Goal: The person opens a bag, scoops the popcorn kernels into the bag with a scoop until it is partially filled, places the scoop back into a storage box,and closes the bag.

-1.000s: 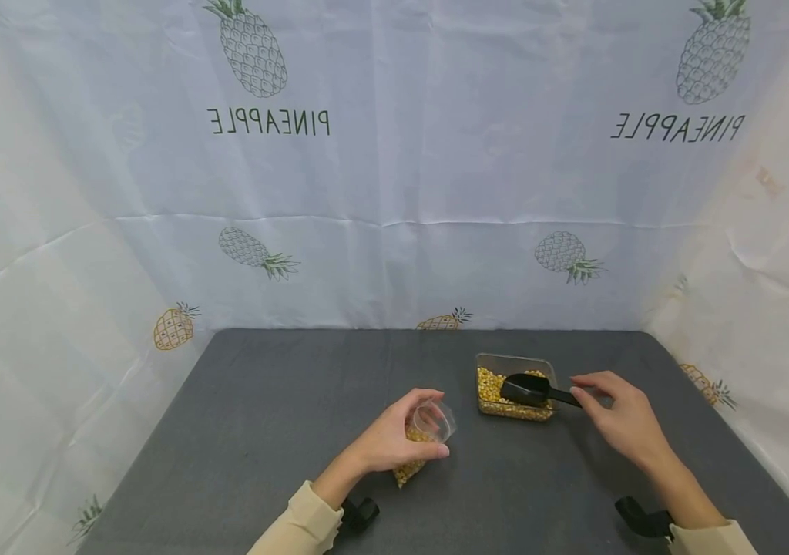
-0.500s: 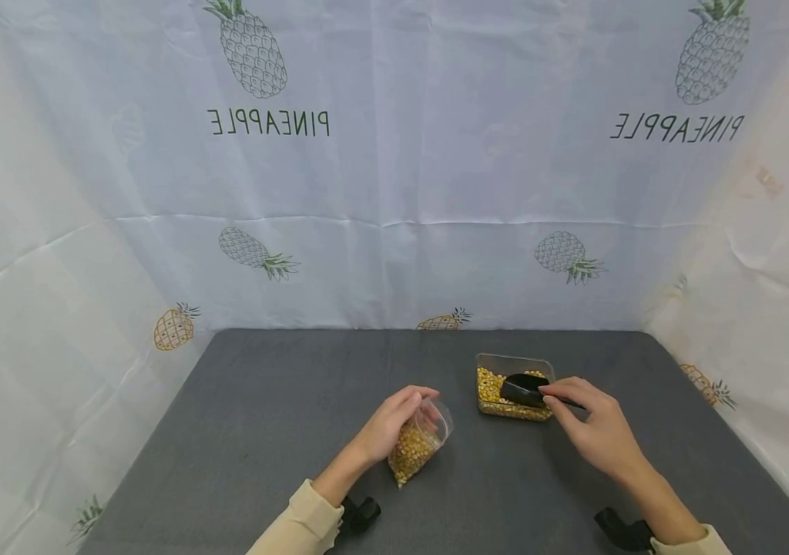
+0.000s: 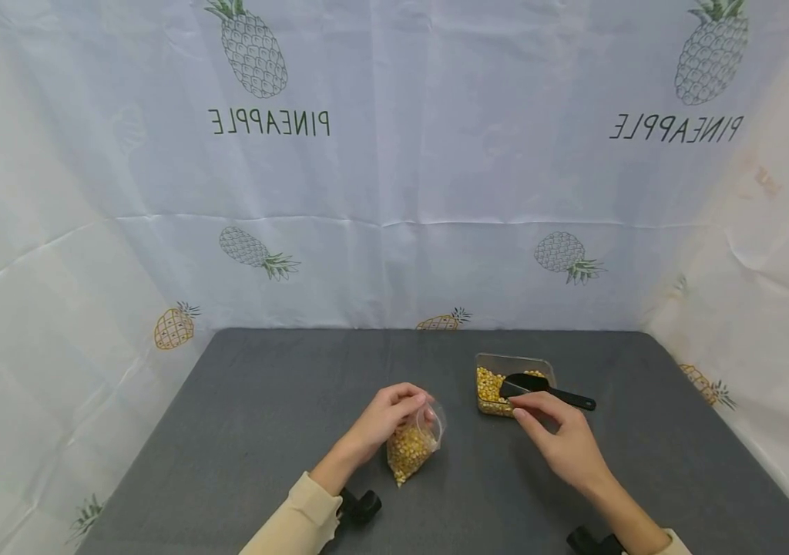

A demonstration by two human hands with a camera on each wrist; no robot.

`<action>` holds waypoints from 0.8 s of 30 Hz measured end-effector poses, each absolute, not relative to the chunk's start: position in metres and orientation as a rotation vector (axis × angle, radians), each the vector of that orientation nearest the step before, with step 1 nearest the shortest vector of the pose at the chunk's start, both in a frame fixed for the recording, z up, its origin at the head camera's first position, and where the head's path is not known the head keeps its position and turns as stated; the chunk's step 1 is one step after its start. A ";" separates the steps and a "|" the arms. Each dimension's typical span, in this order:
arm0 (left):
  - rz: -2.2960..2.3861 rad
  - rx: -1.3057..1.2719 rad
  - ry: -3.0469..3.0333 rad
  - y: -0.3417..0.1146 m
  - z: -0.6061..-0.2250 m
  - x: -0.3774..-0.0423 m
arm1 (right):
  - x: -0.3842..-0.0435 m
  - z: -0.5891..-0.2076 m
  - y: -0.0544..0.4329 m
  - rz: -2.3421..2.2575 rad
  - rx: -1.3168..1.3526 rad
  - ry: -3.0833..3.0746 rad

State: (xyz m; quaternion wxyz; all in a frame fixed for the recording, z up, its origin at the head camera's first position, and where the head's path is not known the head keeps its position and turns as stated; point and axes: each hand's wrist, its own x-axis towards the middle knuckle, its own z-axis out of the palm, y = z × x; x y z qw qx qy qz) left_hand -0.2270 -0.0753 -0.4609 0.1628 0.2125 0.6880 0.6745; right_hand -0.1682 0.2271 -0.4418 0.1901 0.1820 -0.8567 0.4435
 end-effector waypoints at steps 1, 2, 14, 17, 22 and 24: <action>1.930 0.601 1.959 -0.076 -0.461 -0.227 | -0.167 -0.442 0.225 1.286 0.502 -2.412; 1.936 0.597 1.959 -0.076 -0.462 -0.227 | -0.167 -0.443 0.222 1.326 0.495 -2.414; 2.040 0.607 1.974 -0.073 -0.465 -0.226 | -0.158 -0.443 0.190 1.602 0.479 -2.440; 2.073 0.633 1.989 -0.072 -0.465 -0.226 | -0.156 -0.443 0.184 1.633 0.489 -2.441; 2.148 0.659 2.031 -0.069 -0.464 -0.224 | -0.156 -0.446 0.176 1.676 0.520 -2.498; 2.171 0.664 2.059 -0.069 -0.463 -0.224 | -0.156 -0.448 0.173 1.693 0.546 -2.523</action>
